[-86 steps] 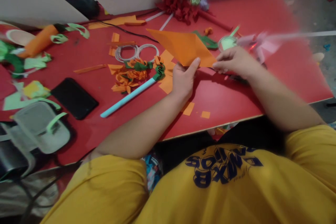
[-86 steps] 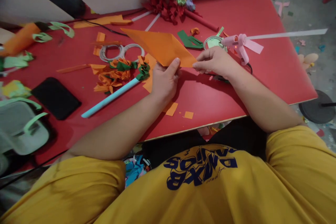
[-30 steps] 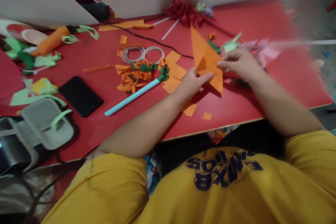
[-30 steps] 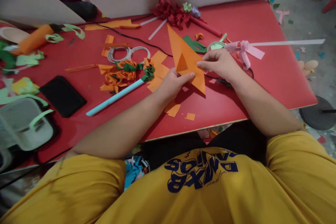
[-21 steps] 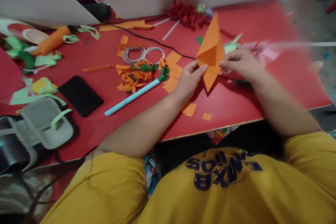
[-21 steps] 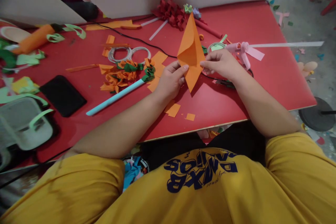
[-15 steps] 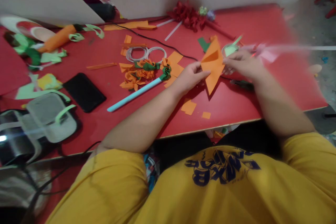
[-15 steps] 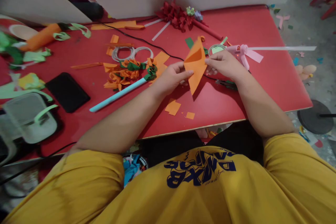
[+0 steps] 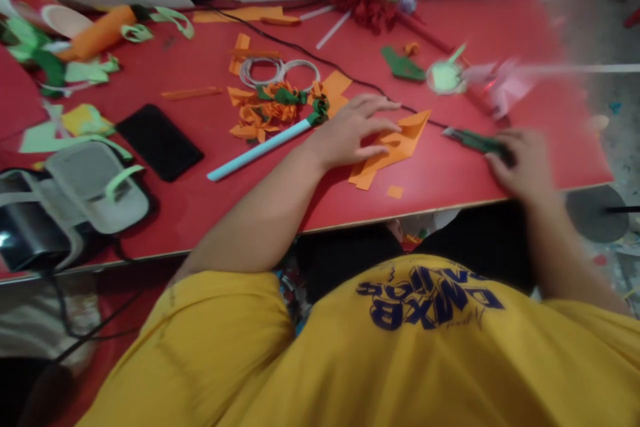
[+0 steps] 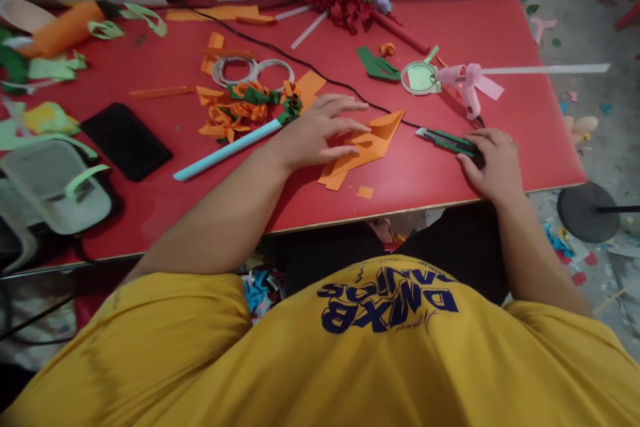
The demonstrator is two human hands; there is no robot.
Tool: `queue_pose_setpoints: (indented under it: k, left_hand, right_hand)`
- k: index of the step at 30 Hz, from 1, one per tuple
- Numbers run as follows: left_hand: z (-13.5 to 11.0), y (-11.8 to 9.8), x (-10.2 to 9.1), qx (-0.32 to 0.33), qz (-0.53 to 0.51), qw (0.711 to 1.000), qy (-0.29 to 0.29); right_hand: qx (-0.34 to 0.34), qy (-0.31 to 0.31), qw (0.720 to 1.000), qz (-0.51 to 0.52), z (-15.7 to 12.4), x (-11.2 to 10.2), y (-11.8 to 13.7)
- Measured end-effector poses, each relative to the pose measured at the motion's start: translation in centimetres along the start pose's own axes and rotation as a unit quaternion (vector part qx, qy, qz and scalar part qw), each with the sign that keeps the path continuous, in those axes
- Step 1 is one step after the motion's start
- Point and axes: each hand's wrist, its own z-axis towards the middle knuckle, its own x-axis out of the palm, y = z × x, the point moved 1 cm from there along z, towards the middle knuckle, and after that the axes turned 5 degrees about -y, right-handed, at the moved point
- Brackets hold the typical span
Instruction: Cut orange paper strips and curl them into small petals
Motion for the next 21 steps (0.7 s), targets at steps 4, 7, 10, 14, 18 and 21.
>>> queue_pose_setpoints:
  k: [4, 7, 10, 14, 18, 21]
  left_hand:
    - [0.6, 1.5, 0.3, 0.005, 0.017, 0.998, 0.057]
    - [0.4, 2.2, 0.9, -0.004, 0.047, 0.996, 0.072]
    - [0.5, 2.1, 1.9, -0.022, 0.073, 0.995, 0.064]
    - [2.0, 1.7, 3.3, -0.023, 0.093, 0.995, 0.007]
    - [4.4, 1.9, 3.5, 0.009, 0.091, 0.996, -0.002]
    - [5.6, 2.3, 3.3, 0.013, 0.081, 0.997, 0.011]
  right_hand:
    - [-0.009, -0.014, 1.000, -0.016, 0.2, 0.8, -0.5]
    - [0.015, -0.006, 1.000, 0.002, 0.4, 0.5, -0.3]
    - [0.029, -0.010, 0.999, 0.018, 0.1, 0.0, 0.1]
    - [0.023, -0.036, 0.998, 0.043, -0.1, -0.3, 0.0]
    - [0.024, -0.032, 0.997, 0.064, 0.1, 0.1, -0.5]
    - [0.029, -0.011, 0.997, 0.065, 0.3, 0.3, -0.6]
